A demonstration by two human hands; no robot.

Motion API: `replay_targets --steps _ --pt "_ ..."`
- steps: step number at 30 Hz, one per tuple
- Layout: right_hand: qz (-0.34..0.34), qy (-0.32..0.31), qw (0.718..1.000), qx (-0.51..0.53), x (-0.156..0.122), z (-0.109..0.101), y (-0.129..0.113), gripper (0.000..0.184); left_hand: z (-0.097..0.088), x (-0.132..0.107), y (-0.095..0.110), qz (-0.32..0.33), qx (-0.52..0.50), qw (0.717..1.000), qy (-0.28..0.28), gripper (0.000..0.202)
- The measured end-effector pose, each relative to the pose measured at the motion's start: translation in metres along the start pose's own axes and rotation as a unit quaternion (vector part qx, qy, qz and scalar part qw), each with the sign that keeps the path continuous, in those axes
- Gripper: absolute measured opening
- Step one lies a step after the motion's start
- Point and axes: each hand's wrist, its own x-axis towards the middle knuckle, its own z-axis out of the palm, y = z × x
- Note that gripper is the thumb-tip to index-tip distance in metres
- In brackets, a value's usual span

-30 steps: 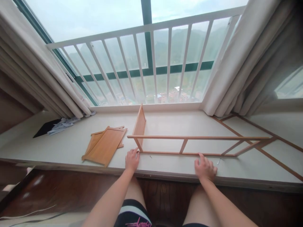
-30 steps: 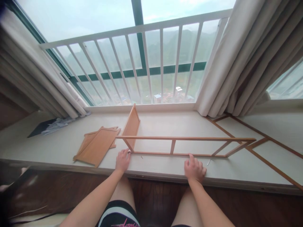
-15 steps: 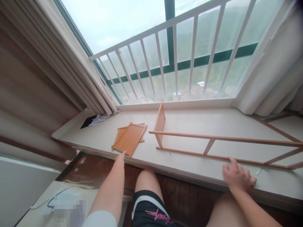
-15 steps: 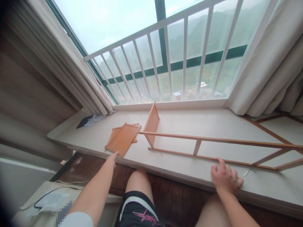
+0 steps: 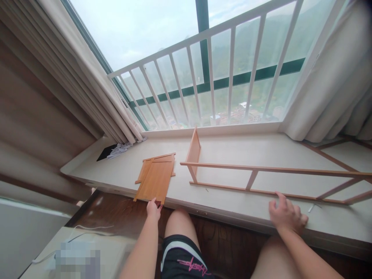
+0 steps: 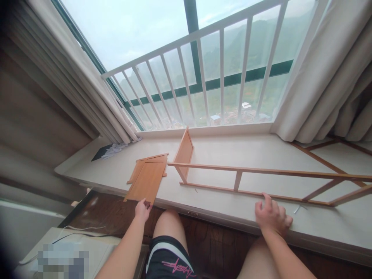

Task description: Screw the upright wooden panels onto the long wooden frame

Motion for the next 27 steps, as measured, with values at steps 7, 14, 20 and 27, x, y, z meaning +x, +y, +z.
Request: replay_targets --steps 7,14,20,27 --pt "-0.006 0.035 0.999 -0.018 0.001 0.011 0.005 0.041 -0.006 -0.022 -0.001 -0.055 -0.091 0.989 -0.101 0.028" --pt "-0.003 0.040 0.999 -0.006 0.001 0.010 0.004 0.041 -0.009 -0.044 0.000 -0.023 -0.131 0.982 -0.134 0.019" --pt "0.003 0.014 1.000 0.012 0.002 0.000 0.001 0.042 -0.024 -0.073 0.004 0.045 -0.129 0.989 -0.063 0.020" --pt "0.012 -0.044 0.999 0.020 0.004 0.005 0.007 0.044 -0.037 -0.118 0.026 0.102 -0.130 0.985 -0.053 0.023"
